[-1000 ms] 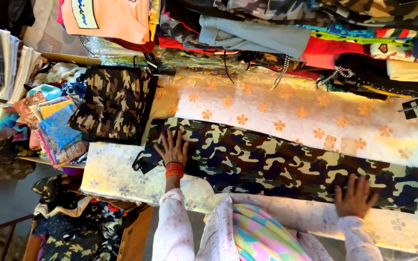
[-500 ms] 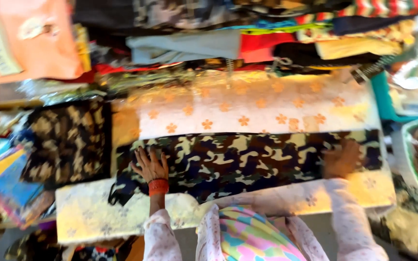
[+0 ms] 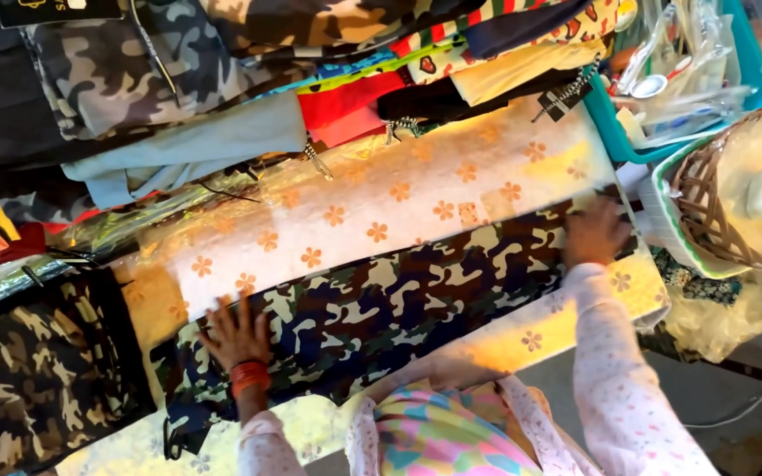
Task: Folding camouflage pants on a table.
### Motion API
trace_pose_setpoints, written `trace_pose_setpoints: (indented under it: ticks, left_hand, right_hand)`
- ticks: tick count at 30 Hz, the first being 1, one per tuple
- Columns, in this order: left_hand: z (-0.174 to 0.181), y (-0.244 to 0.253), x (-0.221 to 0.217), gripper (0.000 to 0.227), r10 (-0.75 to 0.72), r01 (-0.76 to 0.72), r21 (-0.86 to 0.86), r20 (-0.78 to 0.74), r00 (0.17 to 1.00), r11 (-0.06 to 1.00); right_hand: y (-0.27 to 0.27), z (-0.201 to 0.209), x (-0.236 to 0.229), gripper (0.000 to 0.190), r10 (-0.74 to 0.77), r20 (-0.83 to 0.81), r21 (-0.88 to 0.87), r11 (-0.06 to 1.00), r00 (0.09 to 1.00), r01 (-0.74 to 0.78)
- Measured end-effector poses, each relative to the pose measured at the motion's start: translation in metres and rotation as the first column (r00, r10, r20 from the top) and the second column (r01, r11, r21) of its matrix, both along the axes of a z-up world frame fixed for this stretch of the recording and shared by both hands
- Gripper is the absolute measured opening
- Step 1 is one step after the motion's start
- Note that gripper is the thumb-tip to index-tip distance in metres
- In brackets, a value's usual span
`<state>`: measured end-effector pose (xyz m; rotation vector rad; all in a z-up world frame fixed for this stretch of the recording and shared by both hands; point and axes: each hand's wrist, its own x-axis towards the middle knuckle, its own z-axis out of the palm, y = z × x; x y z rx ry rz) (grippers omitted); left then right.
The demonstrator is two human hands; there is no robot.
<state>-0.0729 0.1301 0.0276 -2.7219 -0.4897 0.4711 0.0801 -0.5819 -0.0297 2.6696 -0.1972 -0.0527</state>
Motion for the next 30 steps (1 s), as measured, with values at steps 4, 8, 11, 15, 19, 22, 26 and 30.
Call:
trace_pose_setpoints:
  ticks: [4, 8, 11, 15, 19, 22, 26, 30]
  left_hand:
    - [-0.005, 0.038, -0.011, 0.062, 0.065, 0.020, -0.313, 0.260, 0.964, 0.950]
    - [-0.004, 0.070, -0.016, 0.054, 0.019, 0.091, -0.363, 0.289, 0.957, 0.927]
    - [0.023, 0.081, -0.012, 0.060, 0.006, 0.074, -0.333, 0.234, 0.972, 0.940]
    - [0.011, 0.104, -0.013, 0.052, 0.059, 0.031, -0.317, 0.272, 0.960, 0.948]
    - [0.016, 0.110, 0.003, 0.046, 0.087, -0.073, -0.258, 0.043, 0.995, 0.963]
    - [0.023, 0.110, 0.014, 0.040, 0.065, -0.083, -0.140, -0.128, 0.990, 0.987]
    - [0.006, 0.121, 0.014, 0.034, 0.157, -0.178, -0.293, -0.093, 0.983, 0.939]
    - [0.004, 0.135, 0.020, 0.031, 0.198, -0.291, -0.184, -0.401, 0.894, 0.939]
  right_hand:
    - [-0.054, 0.001, 0.006, 0.066, -0.151, 0.179, 0.477, 0.878, 0.972, 0.049]
    - [-0.058, 0.008, 0.009, 0.072, -0.178, 0.043, 0.532, 0.837, 0.983, 0.129]
    - [-0.048, 0.037, 0.022, 0.078, -0.093, 0.084, 0.465, 0.884, 0.992, 0.044]
    - [-0.057, 0.050, 0.042, 0.093, 0.263, -0.104, 0.320, 0.922, 0.959, -0.218]
    - [-0.066, 0.039, 0.050, 0.074, 0.402, -0.026, 0.276, 0.883, 0.915, -0.380]
    - [-0.052, 0.064, 0.070, 0.059, 0.358, -0.140, 0.279, 0.909, 0.923, -0.310]
    - [-0.051, 0.059, 0.090, 0.065, 0.297, -0.352, 0.231, 0.947, 0.888, -0.225]
    - [-0.066, 0.011, 0.098, 0.033, 0.343, -0.292, 0.253, 0.928, 0.893, -0.274]
